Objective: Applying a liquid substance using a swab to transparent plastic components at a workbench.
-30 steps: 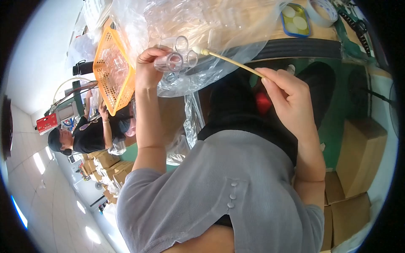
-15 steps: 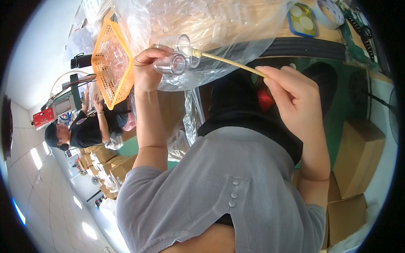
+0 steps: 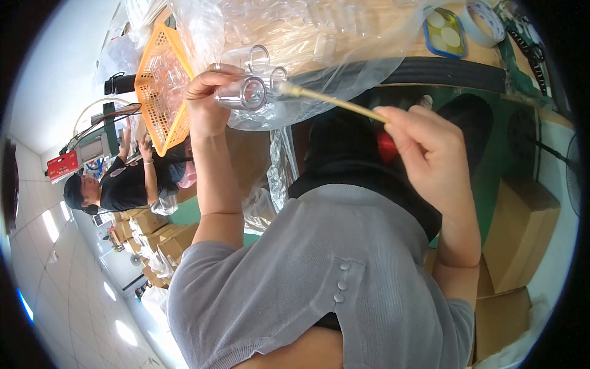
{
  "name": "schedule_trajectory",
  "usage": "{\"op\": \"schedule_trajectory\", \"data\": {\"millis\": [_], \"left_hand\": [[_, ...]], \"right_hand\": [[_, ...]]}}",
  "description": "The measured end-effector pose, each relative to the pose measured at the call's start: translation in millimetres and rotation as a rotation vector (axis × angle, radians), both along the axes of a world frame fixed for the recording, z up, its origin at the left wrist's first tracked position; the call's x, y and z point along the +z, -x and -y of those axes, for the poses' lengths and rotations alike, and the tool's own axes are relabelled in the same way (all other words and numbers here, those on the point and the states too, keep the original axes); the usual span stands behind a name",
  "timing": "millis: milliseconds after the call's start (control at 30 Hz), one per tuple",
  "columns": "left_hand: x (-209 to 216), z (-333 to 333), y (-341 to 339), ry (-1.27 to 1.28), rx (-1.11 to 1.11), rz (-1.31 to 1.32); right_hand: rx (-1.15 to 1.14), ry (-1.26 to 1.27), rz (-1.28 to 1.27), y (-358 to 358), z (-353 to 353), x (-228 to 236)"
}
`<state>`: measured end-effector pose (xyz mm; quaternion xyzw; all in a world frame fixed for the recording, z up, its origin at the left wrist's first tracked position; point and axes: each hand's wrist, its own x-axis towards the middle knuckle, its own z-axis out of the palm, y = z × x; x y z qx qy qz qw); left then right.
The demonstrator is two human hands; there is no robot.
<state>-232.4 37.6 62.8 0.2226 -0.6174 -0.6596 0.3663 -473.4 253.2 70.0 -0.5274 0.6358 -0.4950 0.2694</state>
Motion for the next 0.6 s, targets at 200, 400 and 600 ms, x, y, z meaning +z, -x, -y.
{"op": "schedule_trajectory", "data": {"millis": [200,400,600], "left_hand": [[5,-1,-7,0.017,-0.020,-0.005],[28,57,-81,0.712,0.655,0.514],[23,90,-119,1.212,0.865,1.372]], "right_hand": [[0.044,0.039,0.027,-4,8,-10],[-0.005,-0.032,0.106,4,1,-9],[-0.025,-0.071,0.111,9,-7,-18]]}}
